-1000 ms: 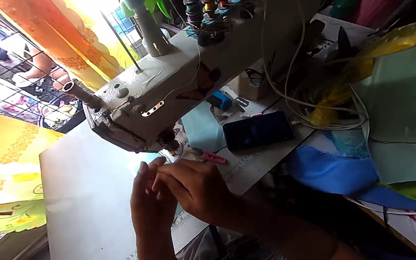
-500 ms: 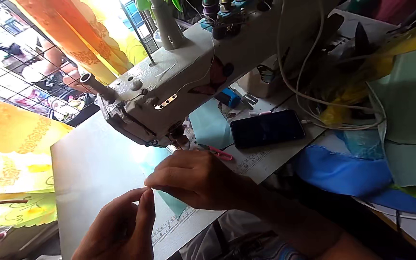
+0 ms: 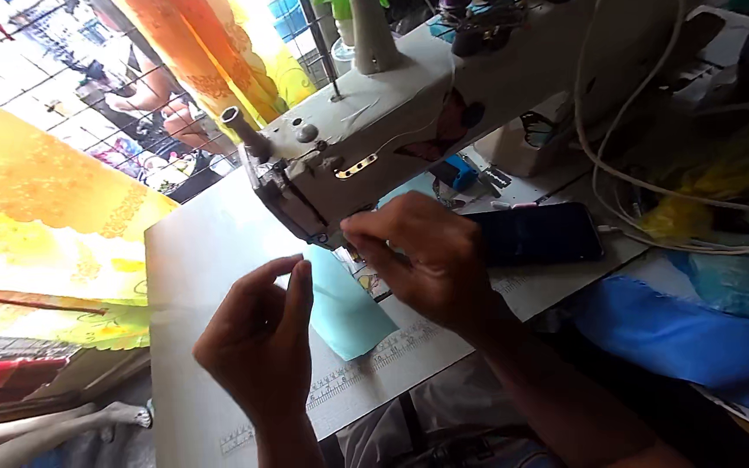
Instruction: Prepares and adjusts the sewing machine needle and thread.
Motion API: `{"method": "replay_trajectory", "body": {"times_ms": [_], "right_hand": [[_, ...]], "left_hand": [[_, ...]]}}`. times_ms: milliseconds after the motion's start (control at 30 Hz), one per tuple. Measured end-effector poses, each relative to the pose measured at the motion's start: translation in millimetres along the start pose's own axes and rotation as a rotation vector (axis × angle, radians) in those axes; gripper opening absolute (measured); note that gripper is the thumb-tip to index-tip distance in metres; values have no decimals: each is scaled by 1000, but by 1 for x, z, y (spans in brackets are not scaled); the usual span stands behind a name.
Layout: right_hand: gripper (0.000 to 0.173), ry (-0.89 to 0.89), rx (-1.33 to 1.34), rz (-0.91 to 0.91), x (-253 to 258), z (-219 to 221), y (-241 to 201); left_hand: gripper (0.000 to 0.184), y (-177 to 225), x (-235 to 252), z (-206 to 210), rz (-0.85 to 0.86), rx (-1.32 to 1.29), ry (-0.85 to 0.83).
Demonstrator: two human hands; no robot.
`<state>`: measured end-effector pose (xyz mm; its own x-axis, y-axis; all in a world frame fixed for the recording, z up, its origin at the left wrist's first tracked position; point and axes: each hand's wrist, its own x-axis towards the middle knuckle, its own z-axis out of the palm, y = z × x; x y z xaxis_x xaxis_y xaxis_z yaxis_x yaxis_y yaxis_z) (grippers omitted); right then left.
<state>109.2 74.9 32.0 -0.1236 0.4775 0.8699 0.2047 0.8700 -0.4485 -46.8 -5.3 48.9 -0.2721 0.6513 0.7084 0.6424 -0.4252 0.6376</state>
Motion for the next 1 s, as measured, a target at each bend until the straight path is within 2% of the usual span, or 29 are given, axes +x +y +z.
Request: {"method": "replay_trajectory", "body": {"times_ms": [133, 500, 1000], "right_hand": [[13, 29, -127, -16, 9, 10, 4], [14, 12, -158, -17, 12, 15, 7], [12, 38, -154, -13, 13, 17, 6]], "left_hand": [[15, -3, 12, 12, 55, 51, 32], [17, -7, 18, 20, 38, 170, 11], [16, -12, 19, 18, 79, 166, -18]]}}
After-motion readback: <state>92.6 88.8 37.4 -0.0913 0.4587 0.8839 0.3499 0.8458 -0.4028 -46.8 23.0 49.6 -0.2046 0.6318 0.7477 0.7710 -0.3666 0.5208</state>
